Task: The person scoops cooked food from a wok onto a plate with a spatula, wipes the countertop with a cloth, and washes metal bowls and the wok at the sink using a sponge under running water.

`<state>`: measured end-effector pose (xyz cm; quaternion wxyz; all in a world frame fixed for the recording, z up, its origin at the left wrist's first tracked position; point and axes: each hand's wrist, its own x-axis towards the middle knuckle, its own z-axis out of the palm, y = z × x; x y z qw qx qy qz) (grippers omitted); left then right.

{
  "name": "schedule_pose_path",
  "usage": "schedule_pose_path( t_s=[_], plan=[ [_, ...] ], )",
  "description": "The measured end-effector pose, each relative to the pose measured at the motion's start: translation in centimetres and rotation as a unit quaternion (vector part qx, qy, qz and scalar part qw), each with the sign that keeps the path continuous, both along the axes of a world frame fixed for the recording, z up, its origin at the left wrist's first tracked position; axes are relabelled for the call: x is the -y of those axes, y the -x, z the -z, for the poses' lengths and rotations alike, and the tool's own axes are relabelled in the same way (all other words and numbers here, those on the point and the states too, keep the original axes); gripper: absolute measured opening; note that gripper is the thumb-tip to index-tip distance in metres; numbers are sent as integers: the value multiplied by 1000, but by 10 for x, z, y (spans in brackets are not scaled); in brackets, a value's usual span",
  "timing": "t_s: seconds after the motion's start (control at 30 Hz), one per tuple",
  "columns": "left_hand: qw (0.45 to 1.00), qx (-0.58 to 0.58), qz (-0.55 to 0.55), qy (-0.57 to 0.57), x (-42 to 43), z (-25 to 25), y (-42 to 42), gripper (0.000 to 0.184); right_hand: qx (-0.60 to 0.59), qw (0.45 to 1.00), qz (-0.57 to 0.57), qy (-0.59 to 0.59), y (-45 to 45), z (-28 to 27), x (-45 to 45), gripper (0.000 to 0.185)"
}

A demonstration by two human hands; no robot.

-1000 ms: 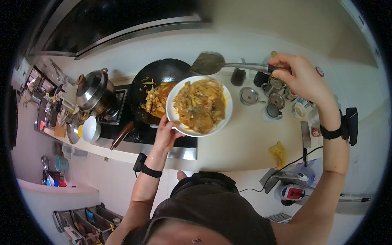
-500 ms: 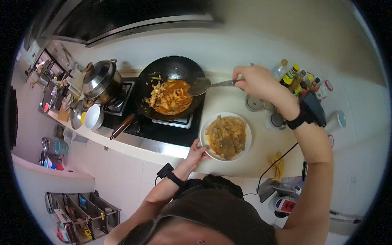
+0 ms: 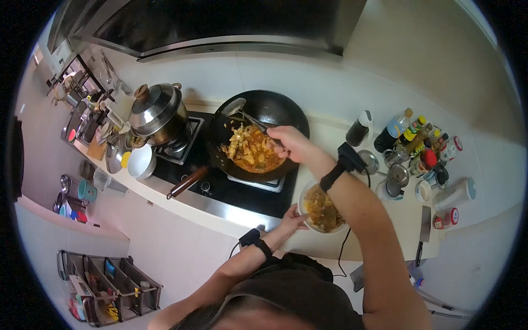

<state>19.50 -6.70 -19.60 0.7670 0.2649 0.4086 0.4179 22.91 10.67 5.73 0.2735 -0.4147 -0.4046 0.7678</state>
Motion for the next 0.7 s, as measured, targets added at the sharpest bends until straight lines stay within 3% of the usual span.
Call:
schedule_pose_path(
  t_s=[0.07,0.13,0.2,0.23,0.3,0.33,0.4,0.47,0.57,0.63,0.67,0.7],
  plan=[
    [997,13,68,46,-6,-9,9,61,-1,999,18,-27,21,21,2,22],
    [990,28,140,23,-12,-15,23,70,1,998,63,-10,34,36,7,21],
    [982,7,187,19,-14,-26,38,78,62,996,62,-18,28,52,11,22],
    [981,30,186,50,-14,-28,52,77,147,986,20,-79,20,51,19,22],
    [971,37,234,19,-15,-41,101,72,265,962,48,-47,9,33,33,23],
    [960,46,275,-10,-12,-51,129,67,268,961,54,-38,8,27,38,23],
    [958,31,285,-12,-4,-65,186,57,264,956,87,-97,9,18,48,26],
    [959,-37,281,11,4,-74,245,50,247,959,109,-85,18,4,52,28],
    [973,-34,225,39,16,-87,335,42,199,972,82,-99,28,1,60,28],
    [979,-76,185,46,17,-102,385,39,306,941,38,-138,25,2,68,27],
    [980,-98,166,48,16,-109,405,37,306,941,44,-137,16,7,74,27],
    [983,-113,130,61,12,-112,424,36,341,917,57,-199,5,13,80,26]
  ],
)
